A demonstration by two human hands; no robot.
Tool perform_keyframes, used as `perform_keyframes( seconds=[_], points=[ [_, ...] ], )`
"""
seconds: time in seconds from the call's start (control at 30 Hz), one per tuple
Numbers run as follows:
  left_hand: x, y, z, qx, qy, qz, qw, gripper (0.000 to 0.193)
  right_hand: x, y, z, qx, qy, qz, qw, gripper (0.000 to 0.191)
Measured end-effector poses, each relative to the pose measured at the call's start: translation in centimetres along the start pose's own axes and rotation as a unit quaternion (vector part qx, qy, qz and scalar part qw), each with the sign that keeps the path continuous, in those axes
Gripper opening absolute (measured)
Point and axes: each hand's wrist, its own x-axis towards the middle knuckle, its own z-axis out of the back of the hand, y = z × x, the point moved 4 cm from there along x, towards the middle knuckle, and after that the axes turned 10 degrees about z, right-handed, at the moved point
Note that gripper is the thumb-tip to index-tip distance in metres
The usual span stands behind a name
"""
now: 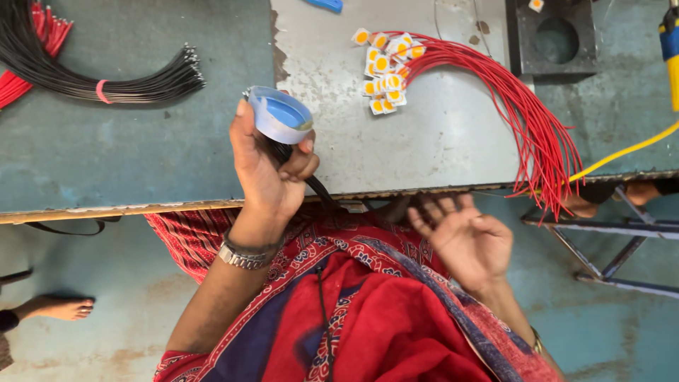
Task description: The person sorts a bundle of black wires on the workbench, cuts and trims the wire ends with pliers, dips the trimmed ends into a small cup of paste, then uses a soldering iron to solder wires onto small LED modules on the bench.
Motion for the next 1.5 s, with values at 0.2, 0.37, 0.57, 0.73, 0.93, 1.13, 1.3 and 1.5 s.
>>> perform_keyframes(
  seconds=[0.2,0.37,0.57,0.73,0.93,1.13,1.3,1.5],
  points=[
    [-0.7,-0.2,-0.1,0.029,-0.029,0.0,0.999,0.056,-0.3,-0.2,1.6,-0.156,0.1,0.072,0.98,0.02],
    [-2.0,-1.7,0.5,0.035,-0.04,-0.017,0.998,0.059,-0.6,1.9,3.0,-0.091,-0.02,0.074,0.993,0.037],
    [-2.5,-1.3,-0.2,0.032,-0.035,0.004,0.999,0.06,-0.9,1.2,0.6,0.123,0.028,0.033,0.991,0.049],
    [-6.0,-4.4,-3.4,0.026,-0.013,0.019,0.999,0.063,-2.8,-0.2,0.6,-0.072,-0.085,-0.093,0.989,0.066],
    [-6.8,-2.7,-5.3,0.006,0.039,0.13,0.991,0.07,-1.3,2.0,-5.3,-0.287,0.214,0.087,0.93,0.053],
    [-1.0,4.9,-2.6,-0.064,0.16,0.265,0.949,0.069,4.8,-2.7,-12.0,-0.535,0.389,0.254,0.706,0.1],
    [-0.5,5.8,-1.0,-0.06,0.121,0.265,0.955,0.068,5.3,-3.6,-13.6,-0.549,0.402,0.231,0.695,0.102],
    [0.3,7.2,-0.3,-0.027,-0.035,0.259,0.965,0.052,5.4,-3.7,-12.8,-0.508,0.384,0.225,0.737,0.102]
  ],
)
